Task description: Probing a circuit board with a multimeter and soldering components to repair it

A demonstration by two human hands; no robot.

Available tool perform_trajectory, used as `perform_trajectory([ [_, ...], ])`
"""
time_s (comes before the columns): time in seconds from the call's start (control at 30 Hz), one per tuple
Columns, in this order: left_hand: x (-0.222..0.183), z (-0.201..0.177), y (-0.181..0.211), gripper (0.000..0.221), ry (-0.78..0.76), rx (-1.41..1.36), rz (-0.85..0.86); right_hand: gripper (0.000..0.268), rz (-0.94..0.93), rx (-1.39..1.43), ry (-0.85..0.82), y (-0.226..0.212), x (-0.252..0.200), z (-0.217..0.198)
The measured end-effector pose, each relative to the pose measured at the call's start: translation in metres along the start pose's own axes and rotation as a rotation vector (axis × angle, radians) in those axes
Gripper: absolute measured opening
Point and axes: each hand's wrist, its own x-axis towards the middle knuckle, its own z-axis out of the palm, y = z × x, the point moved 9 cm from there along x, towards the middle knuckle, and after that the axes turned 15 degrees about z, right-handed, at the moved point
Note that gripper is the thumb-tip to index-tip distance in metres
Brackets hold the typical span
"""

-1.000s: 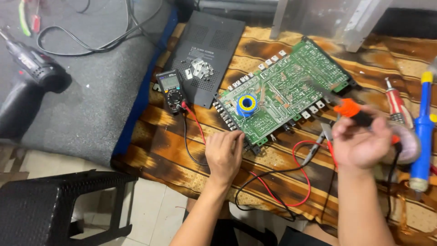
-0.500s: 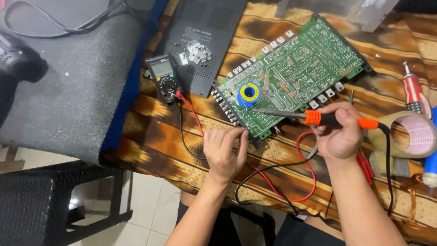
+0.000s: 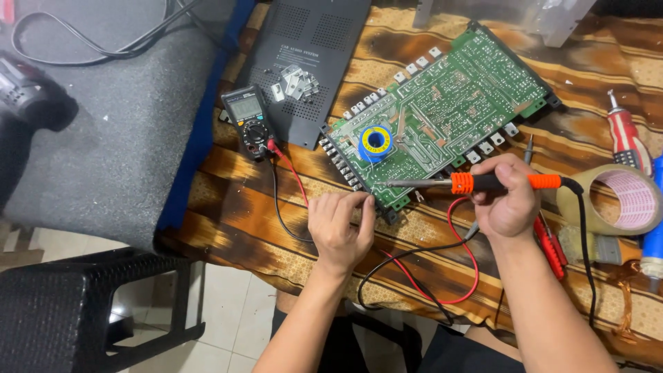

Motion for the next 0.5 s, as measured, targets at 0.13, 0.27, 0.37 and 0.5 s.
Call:
perform_trajectory([
  [0.13,-0.0016,0.0002,0.0001,0.007,-0.004,0.007,-0.007,0.029,-0.017,-0.011,-0.013,-0.0035,-0.0026,0.0032],
  [0.27,-0.0012,0.0003,0.0006,0.008,-0.003,0.007,-0.006,0.03,-0.024,-0.019,-0.01,-0.0041,-0.0026,0.0036],
  [0.37,-0.0012,0.0003,0.0003,0.008,0.003,0.004,-0.01,0.029,-0.015,-0.011,0.003,-0.0044,-0.003,0.0036],
  [0.5,-0.0092,0.0021,-0.0045,0.004,0.052,-0.002,-0.013,0.033,-0.058,0.0,-0.007,0.0011,0.0021,0.0012],
])
